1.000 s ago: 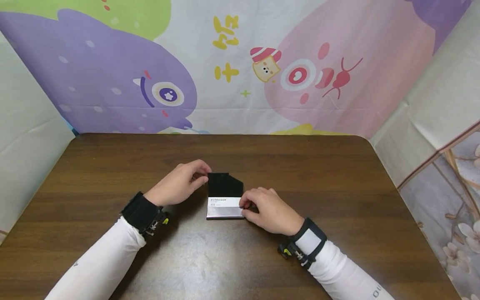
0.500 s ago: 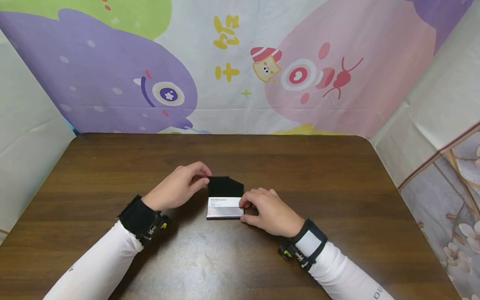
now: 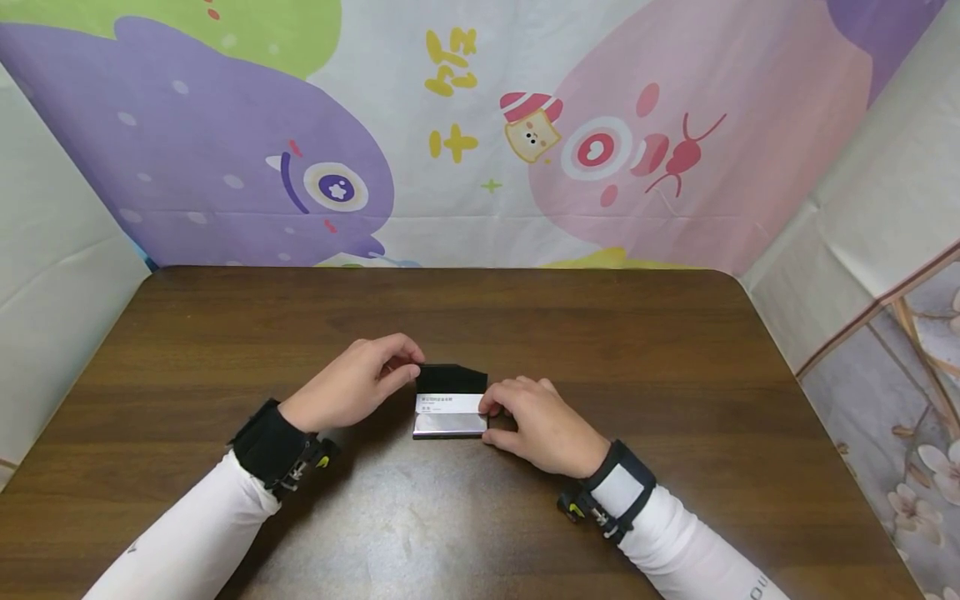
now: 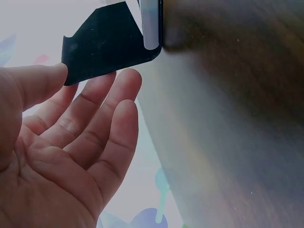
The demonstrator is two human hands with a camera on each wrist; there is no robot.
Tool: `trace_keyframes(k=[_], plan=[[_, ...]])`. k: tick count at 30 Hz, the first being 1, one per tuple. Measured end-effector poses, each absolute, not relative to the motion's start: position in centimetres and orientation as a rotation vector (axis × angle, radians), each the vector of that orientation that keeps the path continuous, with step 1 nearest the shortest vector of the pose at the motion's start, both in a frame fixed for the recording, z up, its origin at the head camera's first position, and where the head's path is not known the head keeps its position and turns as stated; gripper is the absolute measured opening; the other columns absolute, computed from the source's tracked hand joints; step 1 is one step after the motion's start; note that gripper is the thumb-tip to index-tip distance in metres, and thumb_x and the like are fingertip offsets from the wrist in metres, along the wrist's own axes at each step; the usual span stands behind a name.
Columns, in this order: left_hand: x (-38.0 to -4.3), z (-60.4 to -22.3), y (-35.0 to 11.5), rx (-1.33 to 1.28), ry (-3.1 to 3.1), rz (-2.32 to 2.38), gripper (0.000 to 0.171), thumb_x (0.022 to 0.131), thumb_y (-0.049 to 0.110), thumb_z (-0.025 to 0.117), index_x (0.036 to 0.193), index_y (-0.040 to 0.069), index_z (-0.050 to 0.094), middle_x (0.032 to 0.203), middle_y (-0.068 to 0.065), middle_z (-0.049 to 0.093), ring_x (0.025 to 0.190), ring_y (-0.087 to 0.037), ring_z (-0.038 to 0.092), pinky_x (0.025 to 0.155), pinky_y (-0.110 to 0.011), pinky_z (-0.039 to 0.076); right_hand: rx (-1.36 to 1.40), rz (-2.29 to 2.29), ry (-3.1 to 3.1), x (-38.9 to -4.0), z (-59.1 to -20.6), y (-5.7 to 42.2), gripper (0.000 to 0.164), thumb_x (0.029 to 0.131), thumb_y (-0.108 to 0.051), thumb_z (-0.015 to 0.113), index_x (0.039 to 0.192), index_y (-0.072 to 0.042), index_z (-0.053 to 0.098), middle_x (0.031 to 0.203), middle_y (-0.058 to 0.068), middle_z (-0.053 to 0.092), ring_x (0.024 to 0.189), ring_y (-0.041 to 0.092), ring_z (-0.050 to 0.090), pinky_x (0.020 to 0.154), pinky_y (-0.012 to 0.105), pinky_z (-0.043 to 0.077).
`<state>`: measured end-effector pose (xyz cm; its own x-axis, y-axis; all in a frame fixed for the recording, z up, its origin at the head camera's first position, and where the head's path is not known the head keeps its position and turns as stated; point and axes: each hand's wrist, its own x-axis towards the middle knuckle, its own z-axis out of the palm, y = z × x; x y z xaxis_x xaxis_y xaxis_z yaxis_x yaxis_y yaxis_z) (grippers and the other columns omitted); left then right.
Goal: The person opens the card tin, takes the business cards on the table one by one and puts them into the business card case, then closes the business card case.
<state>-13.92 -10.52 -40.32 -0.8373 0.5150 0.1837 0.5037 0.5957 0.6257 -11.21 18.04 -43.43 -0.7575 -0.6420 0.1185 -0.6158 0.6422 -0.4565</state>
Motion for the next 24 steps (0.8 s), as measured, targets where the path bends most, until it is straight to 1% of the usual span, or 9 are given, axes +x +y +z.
trace_keyframes(k=[4, 9, 15, 20, 24], plan=[[-13.6, -40.4, -10.5, 0.897, 2.787, 1.077, 0.011, 0.099, 0.016, 0.062, 0.107, 0.011, 0.067, 0.096, 0.008, 0.066, 0.086, -0.006, 0.061, 0.077, -0.026, 0.05, -1.084, -0.737, 2.805, -11.1, -43.4, 18.1, 0.024, 0.086, -0.031, 0.078, 0.105, -0.023, 0.066, 0.097, -0.014, 0.06, 0.092, 0.007, 0.054, 0.079, 0.035, 0.036], [-13.2, -40.6, -10.7, 0.935, 2.785, 1.075, 0.01, 0.098, 0.016, 0.062, 0.105, 0.012, 0.067, 0.096, 0.009, 0.066, 0.087, -0.005, 0.062, 0.077, -0.026, 0.05, -1.093, -0.736, 2.816, -11.1, -43.1, 18.3, 0.02, 0.086, -0.03, 0.078, 0.101, -0.024, 0.065, 0.095, -0.014, 0.06, 0.09, 0.007, 0.055, 0.079, 0.035, 0.036], [-12.8, -40.8, -10.8, 0.998, 2.766, 1.079, 0.009, 0.098, 0.012, 0.062, 0.105, 0.011, 0.067, 0.097, 0.008, 0.066, 0.089, -0.005, 0.063, 0.079, -0.027, 0.051, -1.007, -0.747, 2.878, -11.2, -42.5, 18.6, 0.018, 0.087, -0.031, 0.077, 0.094, -0.025, 0.062, 0.09, -0.014, 0.059, 0.085, 0.009, 0.055, 0.078, 0.035, 0.035], [-12.5, -40.9, -10.8, 1.025, 2.756, 1.069, 0.01, 0.097, 0.012, 0.063, 0.106, 0.01, 0.067, 0.097, 0.008, 0.065, 0.089, -0.006, 0.063, 0.079, -0.029, 0.051, -0.943, -0.76, 2.921, -11.5, -42.4, 18.8, 0.02, 0.088, -0.032, 0.076, 0.1, -0.022, 0.062, 0.091, -0.012, 0.06, 0.084, 0.01, 0.055, 0.08, 0.036, 0.037], [-12.2, -40.9, -10.9, 1.036, 2.745, 1.058, 0.01, 0.097, 0.014, 0.064, 0.106, 0.011, 0.066, 0.097, 0.008, 0.065, 0.088, -0.005, 0.062, 0.077, -0.029, 0.052, -0.915, -0.789, 2.924, -11.6, -42.5, 18.7, 0.029, 0.089, -0.035, 0.074, 0.111, -0.018, 0.064, 0.102, -0.007, 0.063, 0.091, 0.012, 0.056, 0.084, 0.038, 0.039]])
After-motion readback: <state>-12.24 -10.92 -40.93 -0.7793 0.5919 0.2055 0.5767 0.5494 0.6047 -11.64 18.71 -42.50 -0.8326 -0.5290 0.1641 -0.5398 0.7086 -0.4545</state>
